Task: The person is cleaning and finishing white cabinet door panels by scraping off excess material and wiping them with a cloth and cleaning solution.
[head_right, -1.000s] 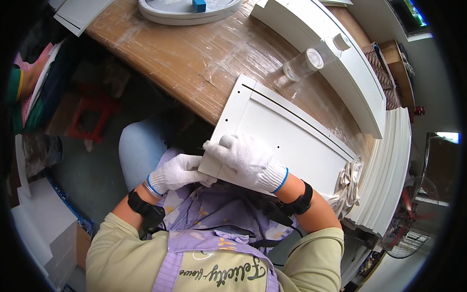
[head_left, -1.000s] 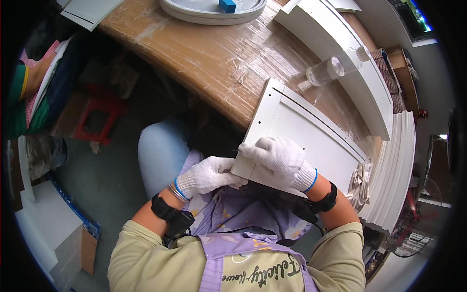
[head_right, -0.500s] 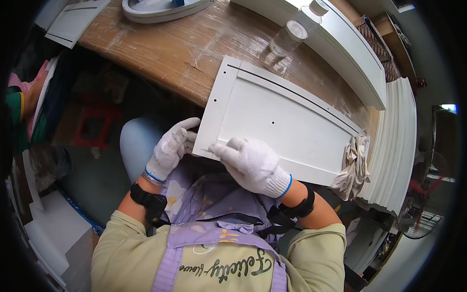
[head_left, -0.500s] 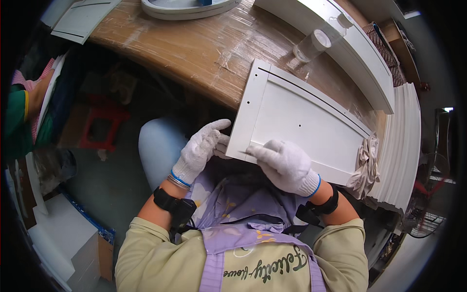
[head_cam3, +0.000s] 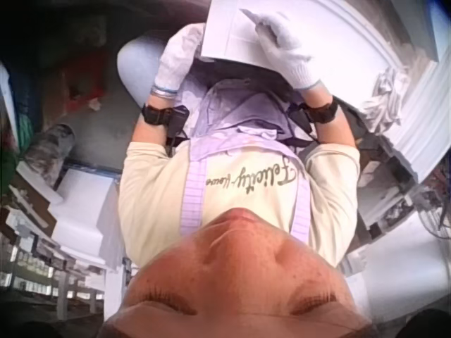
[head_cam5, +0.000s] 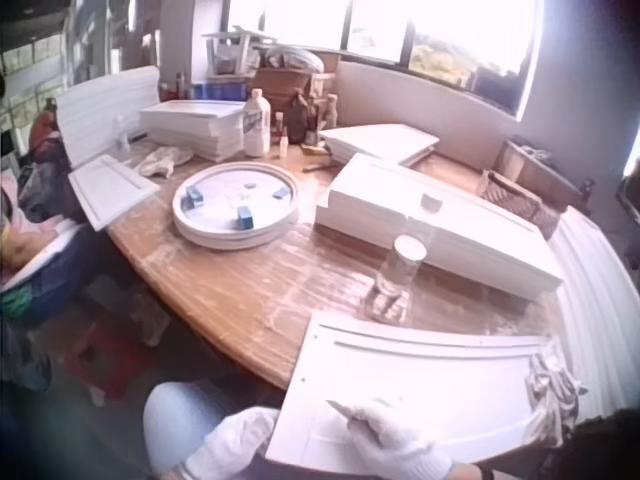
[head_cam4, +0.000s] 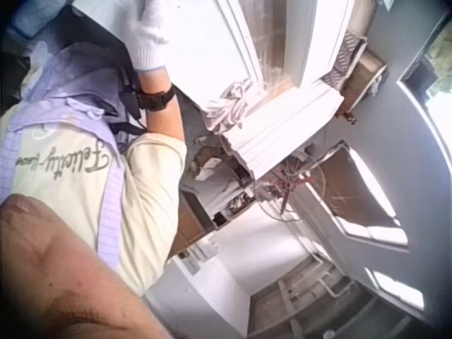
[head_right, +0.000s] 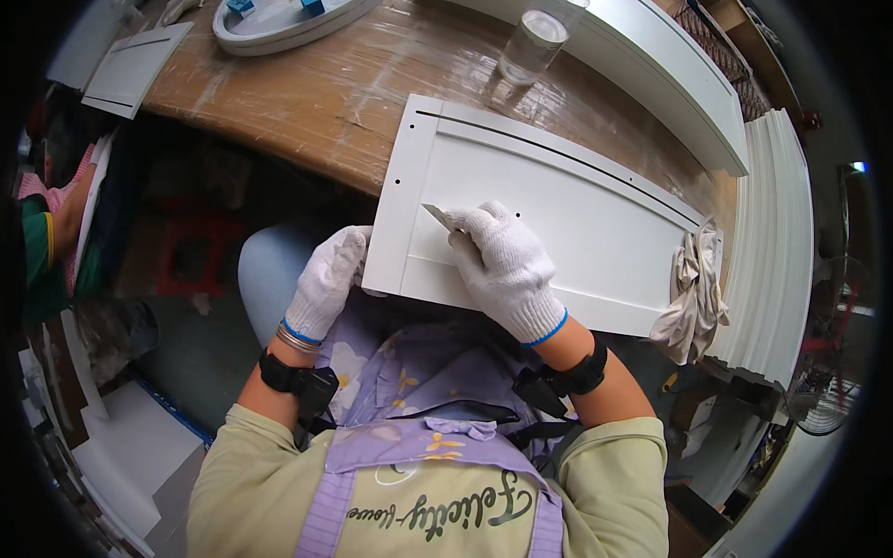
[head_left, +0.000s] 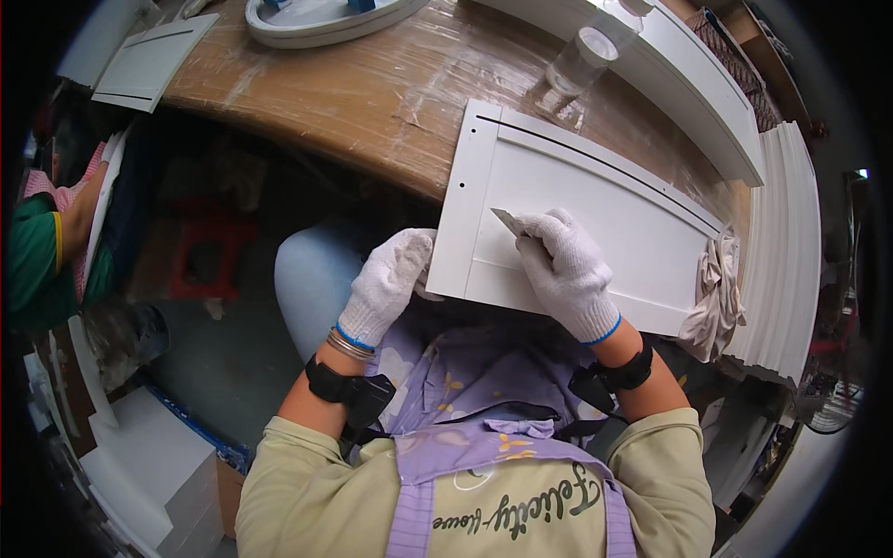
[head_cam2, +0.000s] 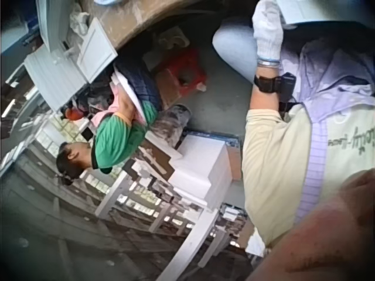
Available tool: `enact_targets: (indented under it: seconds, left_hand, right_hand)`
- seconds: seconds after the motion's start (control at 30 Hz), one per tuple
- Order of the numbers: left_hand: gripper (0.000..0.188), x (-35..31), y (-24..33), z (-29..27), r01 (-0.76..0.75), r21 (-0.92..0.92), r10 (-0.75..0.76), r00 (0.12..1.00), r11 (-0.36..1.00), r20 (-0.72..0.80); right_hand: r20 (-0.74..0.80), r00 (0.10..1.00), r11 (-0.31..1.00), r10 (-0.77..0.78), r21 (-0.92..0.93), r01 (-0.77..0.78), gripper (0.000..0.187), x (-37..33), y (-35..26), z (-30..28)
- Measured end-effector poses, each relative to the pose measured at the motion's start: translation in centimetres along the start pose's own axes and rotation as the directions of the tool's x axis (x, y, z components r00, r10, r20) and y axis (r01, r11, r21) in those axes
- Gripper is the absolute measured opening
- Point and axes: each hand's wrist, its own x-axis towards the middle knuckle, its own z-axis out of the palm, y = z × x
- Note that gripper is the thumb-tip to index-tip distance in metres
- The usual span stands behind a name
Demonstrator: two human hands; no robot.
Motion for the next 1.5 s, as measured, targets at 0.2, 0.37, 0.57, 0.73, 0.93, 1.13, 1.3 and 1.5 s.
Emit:
enact_targets:
  seconds: [0.2, 0.37, 0.57, 0.73, 0.93, 1.13, 1.3, 1.5]
  left_hand:
    - [0.035, 0.2, 0.2, -0.2, 0.2, -0.144, -0.139, 0.925, 0.969, 0.353]
    - [0.031, 0.4, 0.6, -0.5, 0.291, -0.144, -0.221, 0.902, 0.946, 0.371]
    - [0.031, 0.4, 0.6, -0.5, 0.337, -0.189, -0.239, 0.882, 0.922, 0.405]
    - [0.032, 0.3, 0.9, -0.6, 0.353, -0.197, -0.259, 0.886, 0.915, 0.385]
    - [0.034, 0.6, 0.7, -0.5, 0.368, -0.151, -0.278, 0.864, 0.918, 0.42]
    - [0.042, 0.7, 0.5, -0.7, 0.35, -0.152, -0.257, 0.865, 0.924, 0.432]
    - [0.034, 0.7, 0.7, -0.7, 0.349, -0.142, -0.258, 0.863, 0.926, 0.434]
    - [0.037, 1.3, 0.3, -0.6, 0.32, -0.177, -0.214, 0.869, 0.931, 0.447]
  right_hand:
    - [0.02, 0.968, 0.92, -0.25, -0.305, 0.244, 0.008, 5.2, -0.4, 2.0]
    - [0.457, 0.856, 0.919, -0.243, -0.175, 0.354, 0.017, 2.2, -1.8, 1.8]
    - [0.095, 0.949, 0.915, -0.301, -0.25, 0.316, 0.011, 7.3, 1.3, 1.1]
    - [0.273, 0.929, 0.937, -0.25, -0.175, 0.303, 0.006, 6.4, -0.5, 1.7]
    - [0.015, 0.958, 0.89, -0.286, -0.366, 0.271, 0.007, 9.6, 2.3, 1.1]
    - [-0.096, 0.977, 0.949, -0.19, -0.274, 0.157, 0.012, 11.7, 5.6, -1.4]
    - [0.193, 0.947, 0.854, -0.255, -0.414, 0.314, 0.024, 11.9, 5.6, -2.0]
    - [0.183, 0.936, 0.823, -0.301, -0.446, 0.352, 0.03, 12.2, 5.8, -2.3]
